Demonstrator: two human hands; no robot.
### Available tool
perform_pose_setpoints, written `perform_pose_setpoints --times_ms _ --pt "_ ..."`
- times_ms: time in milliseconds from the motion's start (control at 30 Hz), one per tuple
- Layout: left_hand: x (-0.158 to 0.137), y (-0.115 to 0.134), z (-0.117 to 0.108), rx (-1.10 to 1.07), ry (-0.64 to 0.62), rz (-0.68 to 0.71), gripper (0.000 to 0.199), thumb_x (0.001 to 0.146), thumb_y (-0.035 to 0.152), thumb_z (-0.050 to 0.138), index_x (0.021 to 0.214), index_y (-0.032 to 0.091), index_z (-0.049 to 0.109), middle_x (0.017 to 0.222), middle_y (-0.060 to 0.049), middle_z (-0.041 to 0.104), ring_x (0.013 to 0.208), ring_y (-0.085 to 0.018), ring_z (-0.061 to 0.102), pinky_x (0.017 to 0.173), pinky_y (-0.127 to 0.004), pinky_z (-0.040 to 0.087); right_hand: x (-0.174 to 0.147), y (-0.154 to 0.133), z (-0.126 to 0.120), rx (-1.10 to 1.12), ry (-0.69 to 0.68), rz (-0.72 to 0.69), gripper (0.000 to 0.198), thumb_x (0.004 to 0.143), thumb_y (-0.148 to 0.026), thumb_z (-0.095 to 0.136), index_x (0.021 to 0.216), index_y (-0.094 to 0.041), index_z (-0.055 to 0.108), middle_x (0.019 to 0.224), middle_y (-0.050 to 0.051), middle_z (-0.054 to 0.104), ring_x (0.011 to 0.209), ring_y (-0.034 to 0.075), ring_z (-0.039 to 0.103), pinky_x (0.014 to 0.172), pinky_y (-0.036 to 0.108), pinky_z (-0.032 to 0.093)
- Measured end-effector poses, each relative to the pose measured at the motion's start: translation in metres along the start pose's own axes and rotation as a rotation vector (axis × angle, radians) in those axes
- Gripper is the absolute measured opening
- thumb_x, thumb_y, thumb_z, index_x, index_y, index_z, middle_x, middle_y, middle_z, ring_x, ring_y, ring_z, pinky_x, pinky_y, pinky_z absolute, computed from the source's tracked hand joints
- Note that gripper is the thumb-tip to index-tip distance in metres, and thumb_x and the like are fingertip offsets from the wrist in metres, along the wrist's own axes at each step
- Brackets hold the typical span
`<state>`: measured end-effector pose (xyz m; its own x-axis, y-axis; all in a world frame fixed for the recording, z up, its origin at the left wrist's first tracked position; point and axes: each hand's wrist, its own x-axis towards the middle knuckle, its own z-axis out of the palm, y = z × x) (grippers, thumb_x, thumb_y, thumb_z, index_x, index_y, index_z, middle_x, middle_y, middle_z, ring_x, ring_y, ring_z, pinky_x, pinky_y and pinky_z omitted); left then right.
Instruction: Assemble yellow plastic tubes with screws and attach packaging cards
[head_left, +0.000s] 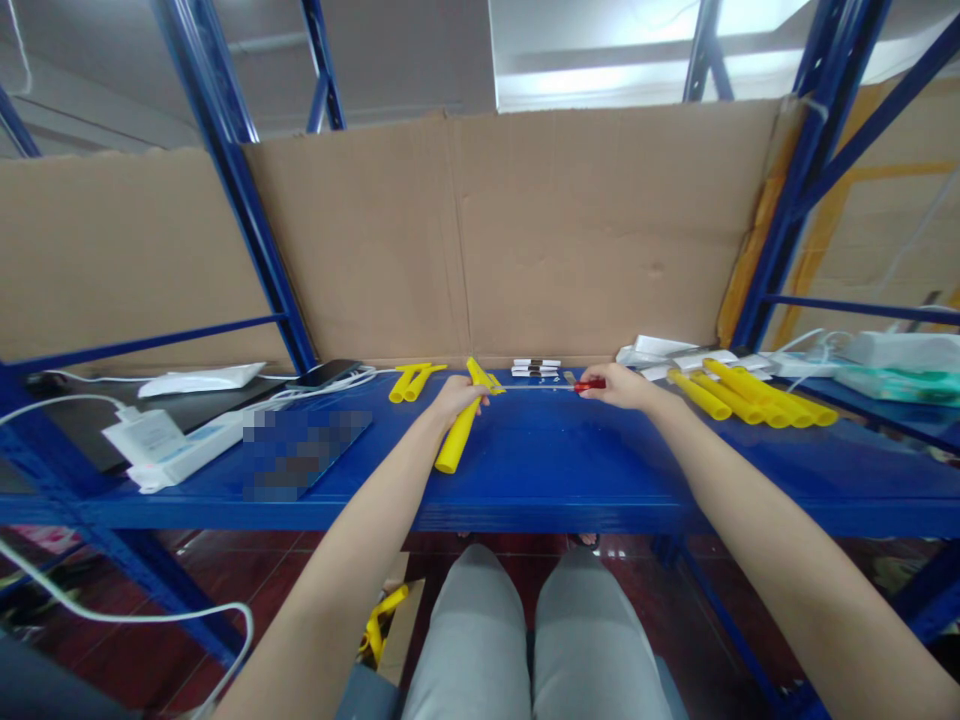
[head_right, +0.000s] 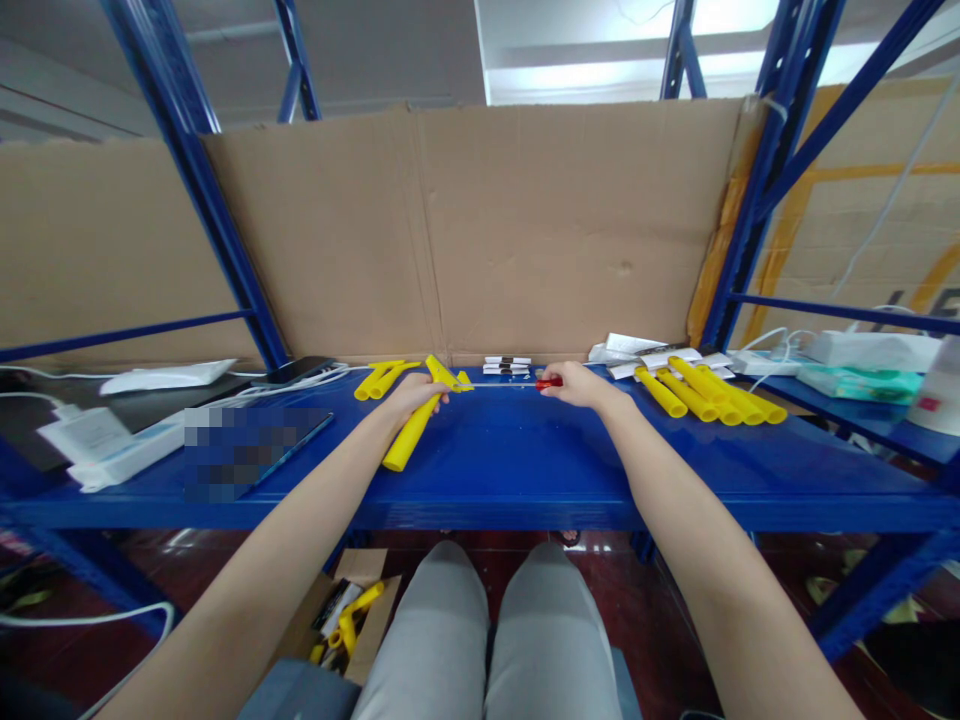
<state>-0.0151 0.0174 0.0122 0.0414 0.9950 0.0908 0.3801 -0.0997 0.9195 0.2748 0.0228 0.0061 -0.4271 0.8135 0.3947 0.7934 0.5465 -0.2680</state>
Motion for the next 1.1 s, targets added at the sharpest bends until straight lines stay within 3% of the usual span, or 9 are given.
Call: perform_pose_setpoints --times_ms 300,533,867,1100 --pt "-0.001 0.002 -0.001 0.014 0.056 0.005 0.021 0.072 0.003 0.057 0.055 0.013 0.053 0.048 0.002 0.054 0.037 -0.005 0.045 0.041 -0.018 0.036 0.000 -0.006 0.003 0.012 -0.040 -0.020 0.018 0.079 -0.032 0.055 0.079 -0.017 0.065 0.077 0.005 0.070 0.069 0.018 0.061 0.062 0.027 0.044" --pt "0.002 -0.001 -0.002 0.030 0.066 0.010 0.019 0.072 0.004 0.058 0.056 0.013 0.054 0.048 0.002 0.053 0.038 -0.006 0.045 0.045 -0.020 0.037 0.001 -0.011 0.007 -0.105 -0.018 -0.005 0.014 0.083 -0.032 0.053 0.079 -0.020 0.059 0.074 0.004 0.068 0.065 0.017 0.059 0.058 0.026 0.040" --pt "0.001 -0.001 -0.005 0.096 0.053 0.049 0.024 0.074 0.004 0.057 0.054 0.015 0.050 0.044 0.003 0.051 0.037 -0.006 0.045 0.044 -0.020 0.034 -0.001 -0.025 0.010 -0.365 0.015 0.019 0.008 0.085 -0.026 0.055 0.091 -0.021 0.056 0.081 0.006 0.069 0.072 0.020 0.063 0.059 0.026 0.035" --pt "0.001 -0.001 -0.009 0.107 0.033 0.067 0.021 0.071 0.003 0.060 0.056 0.015 0.051 0.045 0.003 0.052 0.039 -0.007 0.047 0.045 -0.019 0.036 -0.002 -0.024 0.010 -0.478 0.027 -0.004 0.019 0.090 -0.036 0.051 0.097 -0.021 0.059 0.089 0.009 0.071 0.082 0.024 0.066 0.063 0.028 0.037"
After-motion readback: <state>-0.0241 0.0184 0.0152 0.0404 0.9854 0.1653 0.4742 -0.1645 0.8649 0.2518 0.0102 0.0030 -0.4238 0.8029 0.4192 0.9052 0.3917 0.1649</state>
